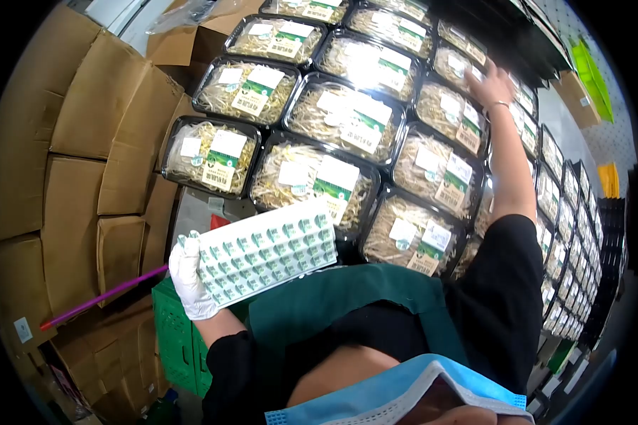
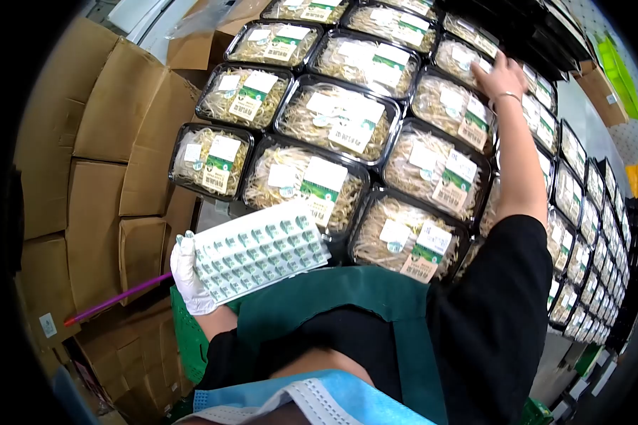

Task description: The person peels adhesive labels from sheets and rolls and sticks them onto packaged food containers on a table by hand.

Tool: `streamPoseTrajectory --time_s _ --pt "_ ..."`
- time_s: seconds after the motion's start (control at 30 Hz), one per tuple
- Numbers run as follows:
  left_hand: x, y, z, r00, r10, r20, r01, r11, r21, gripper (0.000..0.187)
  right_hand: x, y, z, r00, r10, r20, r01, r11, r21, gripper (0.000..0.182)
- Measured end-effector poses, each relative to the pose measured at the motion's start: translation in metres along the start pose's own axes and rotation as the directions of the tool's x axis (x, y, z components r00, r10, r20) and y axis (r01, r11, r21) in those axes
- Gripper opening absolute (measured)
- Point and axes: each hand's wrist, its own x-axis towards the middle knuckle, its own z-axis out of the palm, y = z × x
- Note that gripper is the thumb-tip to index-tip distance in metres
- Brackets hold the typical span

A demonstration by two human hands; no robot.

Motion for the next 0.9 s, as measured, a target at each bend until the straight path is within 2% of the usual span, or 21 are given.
streamPoseTrajectory --time_s 0.03,0.07,0.1,0.17,0.23,0.27,0.37,0.4,0.43,0.5,0.53,0.6,0.63,0.67,0.7,0.73,0.77,0.8,0.83,0.87,0.9 --pt "0.003 0.000 -0.002 1.000 0.009 -0.001 -0.009 1.000 -0.006 0.013 0.015 0.016 0.013 0.997 0.069 0.024 -0.069 0.998 -0.011 0.074" --pt "0.006 -0.002 -0.006 1.000 0.024 -0.014 -0.024 1.000 -0.015 0.012 0.028 0.023 0.012 0.976 0.158 0.151 -0.162 0.987 0.013 0.072" --pt "0.008 -0.004 -0.009 0.999 0.033 -0.025 -0.033 0.999 -0.021 0.012 0.046 0.028 0.020 0.975 0.164 0.150 -0.180 0.979 0.094 0.065" --pt "0.009 -0.004 -0.003 0.995 0.067 -0.072 -0.066 0.998 0.019 0.013 0.078 0.022 0.033 0.984 -0.045 0.175 -0.055 0.847 0.529 0.055" --pt "0.010 -0.002 0.002 0.998 0.055 -0.010 -0.054 0.998 0.007 0.013 0.097 -0.006 0.039 0.986 0.012 0.164 -0.122 0.722 0.681 0.050" --pt "0.012 -0.003 0.003 0.998 0.049 -0.041 -0.048 0.999 0.018 0.012 0.102 -0.016 0.036 0.975 0.018 0.220 -0.170 0.698 0.695 0.043" --pt "0.015 -0.005 0.001 0.997 0.070 -0.037 -0.068 0.996 0.057 0.012 0.106 -0.045 0.032 0.977 0.136 0.166 -0.188 0.915 0.357 0.033" --pt "0.015 -0.003 0.002 0.999 0.046 -0.009 -0.046 0.998 0.047 0.011 0.108 -0.048 0.036 0.982 0.117 0.147 -0.142 0.974 0.174 0.036" --pt "0.018 -0.005 0.000 0.999 0.047 -0.016 -0.046 0.998 0.046 0.011 0.098 -0.052 0.027 0.989 0.111 0.102 -0.119 0.990 0.073 0.040" --pt "0.021 -0.011 -0.006 0.996 0.050 -0.071 -0.051 0.999 -0.013 0.010 0.080 -0.050 0.005 0.961 0.266 0.071 -0.266 0.964 -0.006 0.046" --pt "0.016 -0.007 0.005 0.998 0.012 -0.062 -0.017 0.996 -0.086 0.011 0.077 -0.041 0.002 0.938 0.326 0.120 -0.327 0.945 -0.012 0.048" --pt "0.021 -0.004 0.008 0.992 0.000 0.128 0.014 0.993 -0.115 0.015 0.084 -0.012 0.002 0.889 0.413 0.199 -0.419 0.908 -0.016 0.053" --pt "0.022 0.000 0.022 0.976 -0.010 0.215 0.041 0.989 -0.142 0.017 0.079 -0.006 -0.008 0.911 0.382 0.158 -0.396 0.915 0.072 0.051" --pt "0.026 0.005 0.039 0.939 -0.013 0.344 0.040 0.997 -0.073 0.021 0.087 0.004 -0.011 0.959 0.139 0.245 -0.206 0.940 0.272 0.047" --pt "0.031 0.006 0.057 0.886 -0.024 0.463 0.029 1.000 -0.004 0.024 0.094 0.012 -0.012 0.953 -0.125 0.277 -0.022 0.881 0.473 0.042" --pt "0.037 -0.001 0.067 0.806 -0.075 0.587 0.077 0.997 0.022 0.027 0.069 0.004 -0.035 0.945 -0.282 0.168 0.089 0.713 0.695 0.038" --pt "0.028 0.005 0.093 0.752 -0.048 0.657 -0.067 0.987 0.148 0.024 0.029 -0.012 -0.073 0.919 -0.395 0.022 0.185 0.479 0.858 0.034" --pt "0.023 0.011 0.119 0.627 -0.121 0.770 -0.108 0.965 0.239 0.023 -0.015 -0.025 -0.116 0.825 -0.564 -0.041 0.270 0.329 0.905 0.033" --pt "0.016 0.007 0.136 0.579 -0.115 0.808 -0.234 0.925 0.299 0.025 -0.061 -0.035 -0.156 0.705 -0.698 -0.121 0.325 0.167 0.931 0.032" --pt "0.014 0.005 0.150 0.469 -0.237 0.851 -0.342 0.840 0.422 0.028 -0.106 -0.040 -0.189 0.616 -0.780 -0.112 0.376 0.166 0.912 0.033" --pt "0.004 0.006 0.162 0.396 -0.221 0.891 -0.509 0.755 0.413 0.032 -0.144 -0.043 -0.215 0.526 -0.845 -0.096 0.427 0.165 0.889 0.035"
